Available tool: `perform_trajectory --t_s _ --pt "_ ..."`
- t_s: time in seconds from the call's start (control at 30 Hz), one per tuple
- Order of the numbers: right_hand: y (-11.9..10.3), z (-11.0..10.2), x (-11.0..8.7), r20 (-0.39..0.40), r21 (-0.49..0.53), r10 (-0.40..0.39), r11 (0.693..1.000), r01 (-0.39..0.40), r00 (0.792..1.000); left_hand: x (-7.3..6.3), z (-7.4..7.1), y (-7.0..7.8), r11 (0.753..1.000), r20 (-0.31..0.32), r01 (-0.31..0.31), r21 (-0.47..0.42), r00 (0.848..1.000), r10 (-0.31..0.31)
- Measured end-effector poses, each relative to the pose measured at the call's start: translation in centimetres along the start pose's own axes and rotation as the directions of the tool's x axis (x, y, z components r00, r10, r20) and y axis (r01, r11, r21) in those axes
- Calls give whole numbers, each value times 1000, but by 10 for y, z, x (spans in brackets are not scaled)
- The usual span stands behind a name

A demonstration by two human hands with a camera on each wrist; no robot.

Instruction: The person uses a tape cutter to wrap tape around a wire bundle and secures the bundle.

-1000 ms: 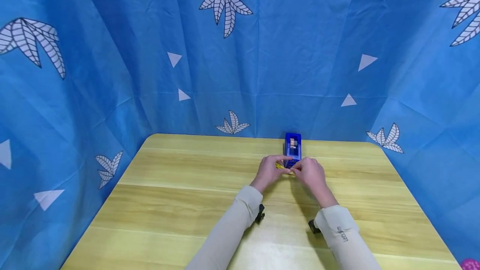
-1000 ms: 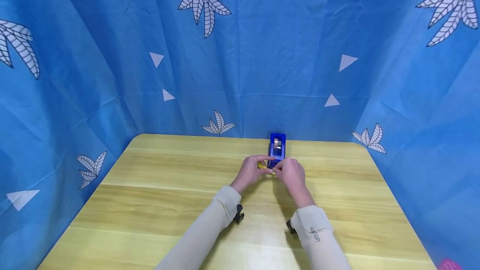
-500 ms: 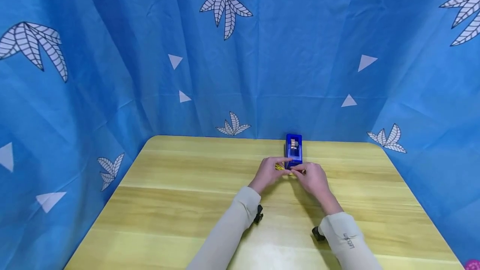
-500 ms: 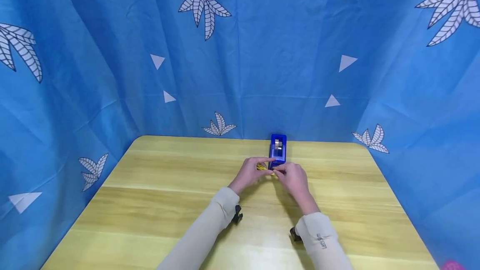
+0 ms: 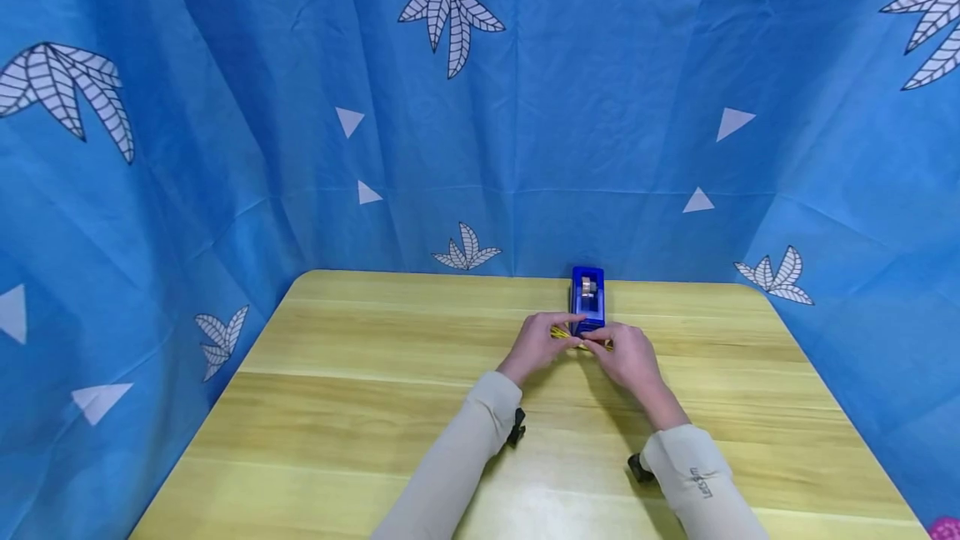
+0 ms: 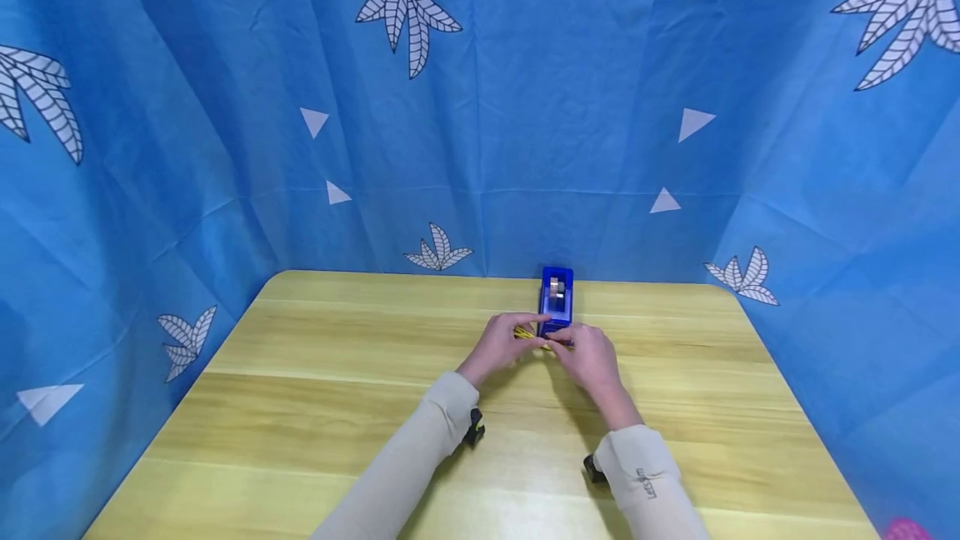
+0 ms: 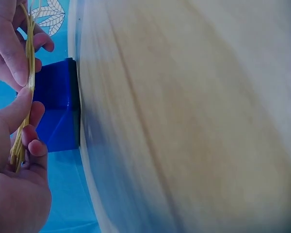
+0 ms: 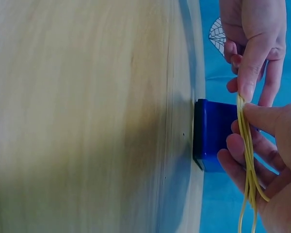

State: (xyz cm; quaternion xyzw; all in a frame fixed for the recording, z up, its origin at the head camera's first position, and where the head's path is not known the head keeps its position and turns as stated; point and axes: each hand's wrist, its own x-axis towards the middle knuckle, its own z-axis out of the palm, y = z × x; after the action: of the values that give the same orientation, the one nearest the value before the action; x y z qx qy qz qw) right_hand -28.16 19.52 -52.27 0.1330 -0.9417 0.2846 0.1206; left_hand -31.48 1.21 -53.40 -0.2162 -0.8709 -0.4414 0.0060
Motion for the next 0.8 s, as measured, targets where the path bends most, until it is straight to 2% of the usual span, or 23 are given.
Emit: perform_trajectory --t_s 0.3,0.5,0.63,0.73,0.8 --pt "0 -9 -6 11 -26 8 1000 -8 1000 -3 -2 5 1000 44 19 23 999 -20" --pt "-1 -12 -14 -21 -48 -29 998 28 999 -10 -8 5 999 44 33 -26 999 -32" --pt "-3 -14 -17 -47 -53 -62 997 60 997 -14 -13 7 999 33 35 -15 999 -34" --pt "-7 -16 -18 -61 -53 -85 995 82 995 -18 -17 9 999 51 37 -32 998 -36" --pt "-9 -17 -19 -62 -48 -98 994 95 993 -20 -19 10 996 69 42 -77 997 -37"
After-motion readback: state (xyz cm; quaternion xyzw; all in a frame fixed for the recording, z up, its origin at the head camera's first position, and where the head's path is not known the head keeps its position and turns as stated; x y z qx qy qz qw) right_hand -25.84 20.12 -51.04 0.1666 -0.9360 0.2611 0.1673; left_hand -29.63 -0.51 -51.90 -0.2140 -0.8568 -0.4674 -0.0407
